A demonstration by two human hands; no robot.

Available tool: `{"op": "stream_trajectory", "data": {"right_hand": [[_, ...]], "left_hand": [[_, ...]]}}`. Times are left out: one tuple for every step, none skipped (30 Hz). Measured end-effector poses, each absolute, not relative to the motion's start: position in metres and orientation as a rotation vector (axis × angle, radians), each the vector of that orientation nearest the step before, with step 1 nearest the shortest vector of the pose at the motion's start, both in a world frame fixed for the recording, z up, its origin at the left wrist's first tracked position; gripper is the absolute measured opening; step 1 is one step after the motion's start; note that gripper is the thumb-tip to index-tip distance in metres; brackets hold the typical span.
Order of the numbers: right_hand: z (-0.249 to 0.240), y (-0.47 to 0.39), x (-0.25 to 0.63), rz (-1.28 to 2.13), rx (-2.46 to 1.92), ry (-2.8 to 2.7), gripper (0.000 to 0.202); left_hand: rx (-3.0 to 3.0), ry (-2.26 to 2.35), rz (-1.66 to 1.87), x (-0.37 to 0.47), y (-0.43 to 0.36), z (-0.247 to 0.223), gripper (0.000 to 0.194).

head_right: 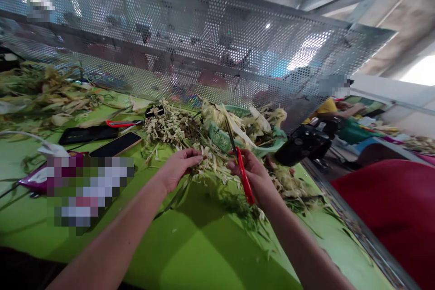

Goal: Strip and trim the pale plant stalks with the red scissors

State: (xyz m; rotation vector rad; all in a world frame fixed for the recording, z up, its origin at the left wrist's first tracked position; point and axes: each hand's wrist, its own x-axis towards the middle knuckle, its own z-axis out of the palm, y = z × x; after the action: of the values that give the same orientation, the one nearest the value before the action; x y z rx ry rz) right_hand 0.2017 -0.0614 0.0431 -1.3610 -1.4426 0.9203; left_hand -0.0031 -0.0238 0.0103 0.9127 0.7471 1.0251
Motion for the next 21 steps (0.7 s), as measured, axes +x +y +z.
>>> {"op": "stream_trajectory", "data": {"right_hand": [[0.043, -0.06, 0.197, 0.943, -1.338, -1.408, 0.042], [0.043, -0.059, 0.191, 0.969, -1.315, -1.38, 0.043], [0.042, -0.057, 0.185, 0.991, -1.295, -1.359, 0.044], [0.042, -0.056, 0.179, 1.012, -1.28, -1.344, 0.045], [0.041, -0.056, 0.174, 1.019, -1.273, -1.332, 0.045], [0.04, -0.055, 0.169, 1.028, -1.267, -1.319, 0.046], [0.039, -0.054, 0.165, 1.044, -1.261, -1.3, 0.046], [0.038, -0.054, 0.162, 1.062, -1.254, -1.275, 0.047], [0.036, -0.054, 0.16, 1.083, -1.246, -1.248, 0.047], [0.035, -0.053, 0.16, 1.103, -1.237, -1.221, 0.046], [0.033, -0.053, 0.161, 1.118, -1.226, -1.197, 0.046], [0.031, -0.053, 0.163, 1.129, -1.212, -1.181, 0.045], [0.03, -0.054, 0.165, 1.136, -1.195, -1.168, 0.044], [0.029, -0.054, 0.167, 1.139, -1.175, -1.154, 0.043], [0.028, -0.054, 0.169, 1.139, -1.155, -1.136, 0.042], [0.027, -0.054, 0.171, 1.137, -1.138, -1.117, 0.041], [0.027, -0.055, 0.173, 1.13, -1.119, -1.101, 0.041], [0.026, -0.055, 0.175, 1.121, -1.098, -1.09, 0.041], [0.027, -0.055, 0.176, 1.11, -1.077, -1.086, 0.041], [0.027, -0.056, 0.178, 1.097, -1.056, -1.09, 0.042], [0.028, -0.057, 0.179, 1.082, -1.037, -1.102, 0.042]], "left_hand": [[0.928, 0.738, 1.045, -0.002, -0.024, 0.009, 0.017], [0.959, 0.726, 1.068, 0.0, -0.024, 0.008, 0.018], [1.007, 0.717, 1.092, 0.001, -0.025, 0.007, 0.02], [1.067, 0.716, 1.115, 0.003, -0.025, 0.006, 0.023], [1.135, 0.724, 1.128, 0.004, -0.026, 0.006, 0.026], [1.202, 0.74, 1.131, 0.004, -0.027, 0.005, 0.031], [1.26, 0.754, 1.124, 0.005, -0.027, 0.005, 0.035], [1.304, 0.762, 1.113, 0.004, -0.028, 0.006, 0.038], [1.333, 0.76, 1.101, 0.004, -0.028, 0.006, 0.041], [1.346, 0.744, 1.088, 0.004, -0.028, 0.007, 0.043], [1.341, 0.718, 1.076, 0.003, -0.029, 0.008, 0.043], [1.313, 0.691, 1.068, 0.003, -0.029, 0.009, 0.043], [1.269, 0.665, 1.059, 0.002, -0.029, 0.01, 0.042], [1.215, 0.643, 1.048, 0.001, -0.03, 0.011, 0.041], [1.154, 0.626, 1.032, 0.001, -0.03, 0.012, 0.04], [1.094, 0.614, 1.012, 0.0, -0.031, 0.012, 0.04], [1.039, 0.602, 0.987, -0.001, -0.031, 0.013, 0.04], [0.989, 0.587, 0.95, -0.001, -0.032, 0.013, 0.04], [0.945, 0.57, 0.901, -0.001, -0.032, 0.013, 0.039], [0.907, 0.553, 0.843, -0.001, -0.033, 0.013, 0.039], [0.875, 0.534, 0.775, 0.0, -0.033, 0.012, 0.04]]}}
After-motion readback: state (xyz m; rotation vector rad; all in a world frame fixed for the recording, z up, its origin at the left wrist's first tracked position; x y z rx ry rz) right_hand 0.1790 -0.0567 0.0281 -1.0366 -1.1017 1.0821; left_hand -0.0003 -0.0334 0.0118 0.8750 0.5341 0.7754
